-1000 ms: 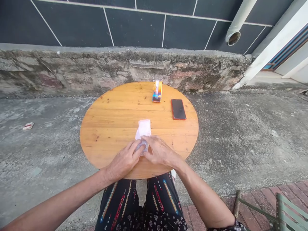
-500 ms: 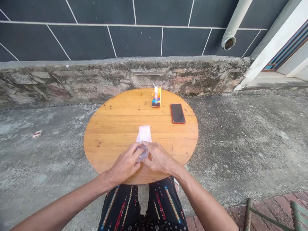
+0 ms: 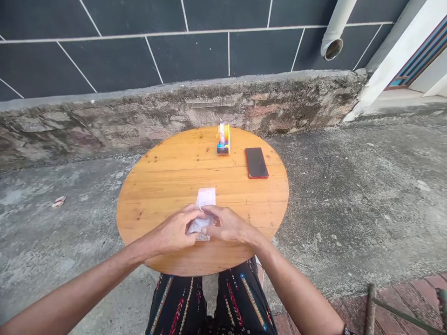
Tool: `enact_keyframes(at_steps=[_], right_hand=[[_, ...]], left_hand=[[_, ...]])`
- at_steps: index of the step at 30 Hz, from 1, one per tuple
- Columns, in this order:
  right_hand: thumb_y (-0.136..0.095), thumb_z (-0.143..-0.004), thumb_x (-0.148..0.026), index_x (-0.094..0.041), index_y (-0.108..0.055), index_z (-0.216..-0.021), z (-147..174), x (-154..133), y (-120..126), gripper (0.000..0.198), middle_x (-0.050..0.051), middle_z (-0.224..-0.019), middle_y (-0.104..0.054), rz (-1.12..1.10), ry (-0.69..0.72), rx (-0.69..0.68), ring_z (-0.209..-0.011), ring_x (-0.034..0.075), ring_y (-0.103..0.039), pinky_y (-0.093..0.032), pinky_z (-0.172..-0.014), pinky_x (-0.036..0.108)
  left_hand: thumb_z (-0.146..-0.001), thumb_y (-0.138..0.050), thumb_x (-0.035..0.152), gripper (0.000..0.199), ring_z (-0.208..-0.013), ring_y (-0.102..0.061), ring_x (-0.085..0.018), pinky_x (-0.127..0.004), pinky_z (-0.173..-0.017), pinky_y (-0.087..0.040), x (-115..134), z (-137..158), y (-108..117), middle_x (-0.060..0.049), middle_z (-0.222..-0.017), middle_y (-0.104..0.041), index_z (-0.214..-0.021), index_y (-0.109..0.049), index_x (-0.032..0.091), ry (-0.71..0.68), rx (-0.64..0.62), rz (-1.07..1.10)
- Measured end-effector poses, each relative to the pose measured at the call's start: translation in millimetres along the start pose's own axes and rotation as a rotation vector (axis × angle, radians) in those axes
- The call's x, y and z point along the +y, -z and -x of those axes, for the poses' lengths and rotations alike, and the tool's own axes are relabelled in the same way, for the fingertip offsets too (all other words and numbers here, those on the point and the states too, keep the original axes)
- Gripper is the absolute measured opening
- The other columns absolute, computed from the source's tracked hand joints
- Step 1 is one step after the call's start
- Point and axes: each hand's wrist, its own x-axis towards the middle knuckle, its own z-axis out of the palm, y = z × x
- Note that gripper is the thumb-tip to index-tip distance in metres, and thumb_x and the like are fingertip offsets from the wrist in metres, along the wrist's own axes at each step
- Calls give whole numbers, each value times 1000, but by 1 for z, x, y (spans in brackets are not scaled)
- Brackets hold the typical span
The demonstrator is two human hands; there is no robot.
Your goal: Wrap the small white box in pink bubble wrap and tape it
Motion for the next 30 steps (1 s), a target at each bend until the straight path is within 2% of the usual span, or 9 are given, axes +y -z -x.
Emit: enact_keyframes(at_steps=[5,9,16,18,21,24,27,30], right_hand=[[-60,-88,-33,-25,-53,-128,-6,3,3,42,3,-110,-67,35,36,-17,-93,20,-63,-51,-81,35],[-52,-94,-38,-24,-57,-122,-8,-4,2,32,2,-104,-69,49,37,-14,-87,19,-63,-50,-77,32],[-42,-99,-33,-21,-56,-121,-8,-22,-2,29,7,-111,-66,232,136,120,-101,21,-60,-45,-88,35],[-42,-99,-35,-21,-55,-124,-7,-17,-4,31,8,-113,-66,271,115,151,-103,22,-60,-45,-89,36],[-57,-91,-38,-21,-50,-131,-3,-4,-8,44,11,-123,-62,318,85,222,-111,25,-58,-46,-93,41],[-66,-82,-32,-21,-48,-132,0,6,-12,54,10,-123,-63,346,69,276,-111,26,-59,-48,-92,43],[-69,-80,-31,-25,-45,-135,3,6,-14,59,8,-119,-65,374,94,260,-107,25,-61,-48,-91,43],[-72,-77,-33,-26,-37,-141,4,3,-17,73,8,-123,-62,451,126,216,-111,27,-58,-45,-94,46]], left_hand=[[-68,-60,16,36,-78,-56,-15,-24,-65,-42,-7,-11,9,-3,-98,-62,-103,-65,21,46,-78,119],[-69,-62,22,31,-65,-51,-12,-21,-56,-36,-18,-21,12,0,-81,-63,-100,-65,18,108,-213,305],[-62,-54,13,42,-66,-49,-11,-22,-58,-36,-33,-32,9,2,-77,-61,-102,-66,14,166,-278,486],[-61,-53,14,43,-67,-49,-11,-22,-59,-36,-31,-34,13,2,-76,-60,-102,-66,14,205,-293,508],[-61,-54,15,43,-69,-50,-12,-22,-61,-36,-29,-36,20,2,-78,-61,-102,-67,14,242,-326,537],[-62,-56,17,42,-68,-51,-12,-22,-61,-36,-32,-38,22,1,-78,-61,-102,-67,14,255,-360,573],[-62,-57,17,46,-68,-52,-12,-22,-61,-36,-38,-40,20,1,-79,-62,-106,-66,15,277,-381,610],[-63,-57,18,42,-66,-52,-12,-22,-60,-36,-43,-41,17,1,-77,-62,-104,-67,15,266,-375,607]])
